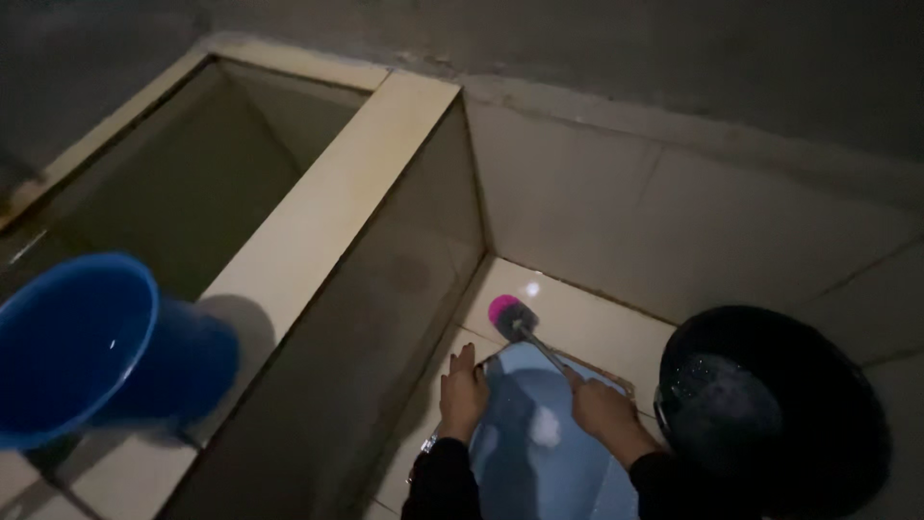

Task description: The person scrubs the interior of a blue squat toilet using a long-handled brush and then wipes the surrounding tiled wall with a sponge.

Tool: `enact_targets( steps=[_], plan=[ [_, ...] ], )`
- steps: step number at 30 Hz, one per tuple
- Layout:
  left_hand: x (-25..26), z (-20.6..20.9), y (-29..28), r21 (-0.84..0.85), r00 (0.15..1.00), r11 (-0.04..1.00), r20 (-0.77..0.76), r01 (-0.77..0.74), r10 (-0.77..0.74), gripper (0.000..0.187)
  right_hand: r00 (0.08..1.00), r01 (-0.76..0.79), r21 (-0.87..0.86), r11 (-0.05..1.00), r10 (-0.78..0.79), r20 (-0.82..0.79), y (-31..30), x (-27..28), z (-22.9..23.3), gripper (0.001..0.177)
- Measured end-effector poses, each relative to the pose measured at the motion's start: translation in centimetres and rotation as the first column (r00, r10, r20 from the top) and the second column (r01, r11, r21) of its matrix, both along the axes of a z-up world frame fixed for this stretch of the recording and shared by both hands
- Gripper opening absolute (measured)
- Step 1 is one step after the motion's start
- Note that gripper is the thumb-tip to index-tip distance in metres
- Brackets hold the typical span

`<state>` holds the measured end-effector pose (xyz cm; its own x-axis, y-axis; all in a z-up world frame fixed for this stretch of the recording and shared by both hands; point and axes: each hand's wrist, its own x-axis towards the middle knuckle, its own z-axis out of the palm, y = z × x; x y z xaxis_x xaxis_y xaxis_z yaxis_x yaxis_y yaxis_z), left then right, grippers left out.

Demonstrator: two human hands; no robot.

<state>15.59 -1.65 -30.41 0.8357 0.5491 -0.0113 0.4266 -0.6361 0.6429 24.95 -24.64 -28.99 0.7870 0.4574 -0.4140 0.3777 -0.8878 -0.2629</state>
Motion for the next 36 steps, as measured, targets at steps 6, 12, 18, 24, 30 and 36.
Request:
enact_targets(
  steps=[6, 12, 18, 24, 30, 36],
  plan=[
    [3.7, 0.6, 5.5, 0.158, 0.958, 0.952, -0.168, 0.260, -0.234, 0.062, 1.000, 0.010, 0.145, 0.989, -0.014, 0.028, 0.7, -2.8, -1.5, 0.048],
    [2.5, 6.8, 4.5, 0.336, 0.761, 0.731, -0.528, 0.594, -0.376, 0.076, 0.996, 0.026, 0.107, 0.994, -0.035, 0.079, 1.1, -1.5, -1.6, 0.057],
    [-1.2, 10.3, 1.8, 0.212, 0.595, 0.680, -0.699, 0.702, -0.396, 0.079, 0.989, -0.076, 0.108, 0.991, 0.061, 0.132, 0.4, -2.8, -5.4, 0.054],
    [-2.9, 12.4, 1.8, 0.219, 0.613, 0.717, -0.709, 0.661, -0.349, 0.077, 0.968, 0.028, 0.201, 0.979, -0.077, 0.239, -2.8, -0.8, -7.9, 0.059],
    [-3.0, 14.0, 0.8, 0.157, 0.541, 0.716, -0.767, 0.680, -0.345, 0.071, 0.980, -0.183, 0.227, 0.957, 0.158, 0.123, 0.2, -3.2, -6.4, 0.061],
    [-2.6, 14.0, 1.6, 0.127, 0.466, 0.660, -0.804, 0.740, -0.369, 0.077, 0.989, -0.109, 0.233, 0.966, 0.082, 0.121, -0.9, -1.1, -7.3, 0.066]
  ],
)
